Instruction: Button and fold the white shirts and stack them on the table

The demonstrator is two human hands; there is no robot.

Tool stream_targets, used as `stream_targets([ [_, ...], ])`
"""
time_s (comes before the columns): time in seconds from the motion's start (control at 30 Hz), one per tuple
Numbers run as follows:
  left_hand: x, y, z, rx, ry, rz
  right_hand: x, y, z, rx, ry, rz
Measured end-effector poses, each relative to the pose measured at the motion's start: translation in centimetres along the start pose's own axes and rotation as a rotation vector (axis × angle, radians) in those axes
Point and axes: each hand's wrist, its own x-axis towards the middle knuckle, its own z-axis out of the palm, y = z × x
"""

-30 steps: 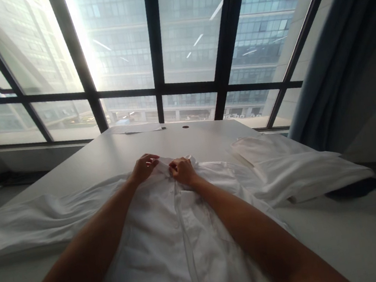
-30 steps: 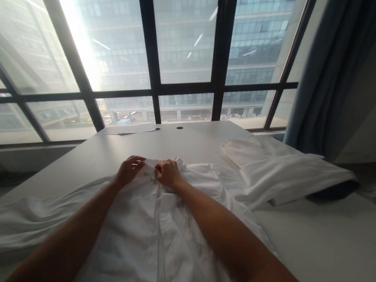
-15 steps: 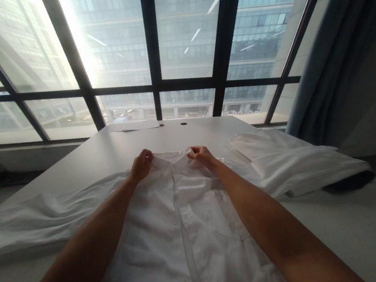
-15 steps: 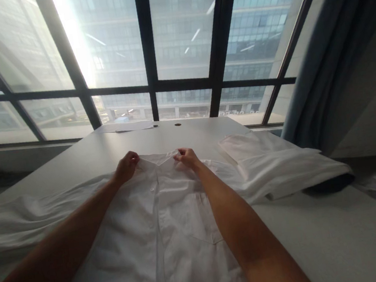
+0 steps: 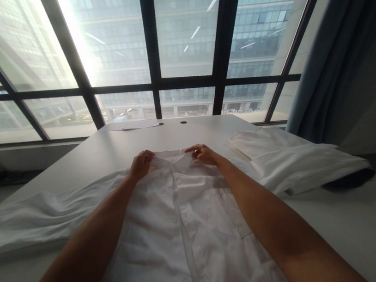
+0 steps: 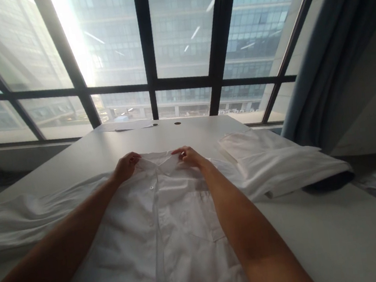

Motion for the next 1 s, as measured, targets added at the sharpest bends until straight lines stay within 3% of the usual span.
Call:
stream_targets([
  [0.17, 0.1, 0.2, 0.0, 0.081, 0.03, -0.031, 0.0, -1.4, 0.6, -0.553, 0.079, -0.129],
  [0.37, 0.3, 2.9, -0.6, 0.322, 0.157, 0.031, -1.0, -3.1, 3.5, -0.907, 0.214, 0.01],
  [0.43, 0.3, 3.9, -0.6, 0.352, 0.056, 0.054, -1.2, -3.3, 4.1, -0.968, 0.219, 0.031],
  [0.5, 0.1, 4.4, -0.4, 0.327, -0.126, 0.098, -1.3, -3.4, 4.2, -0.97, 0.206, -0.016],
  [0.6, -0.3, 4.2, 0.2, 0.329, -0.321, 0.168, -1.5, -3.1, 4.0, -0.908, 0.087, -0.125],
  [0.7, -0.7, 3.6, 0.6, 0.389, -0.377, 0.163, -1.7, -2.5, 4.0, -0.879, -0.019, -0.12],
  [0.8, -0.7, 3.7, 1.0, 0.466, -0.393, 0.138, -1.6, -2.1, 4.2, -0.891, -0.02, -0.067],
  [1.0, -1.8, 6.6, 1.3, 0.62, -0.501, 0.064, -0.1, -2.9, 3.6, -1.097, -0.122, -0.038],
])
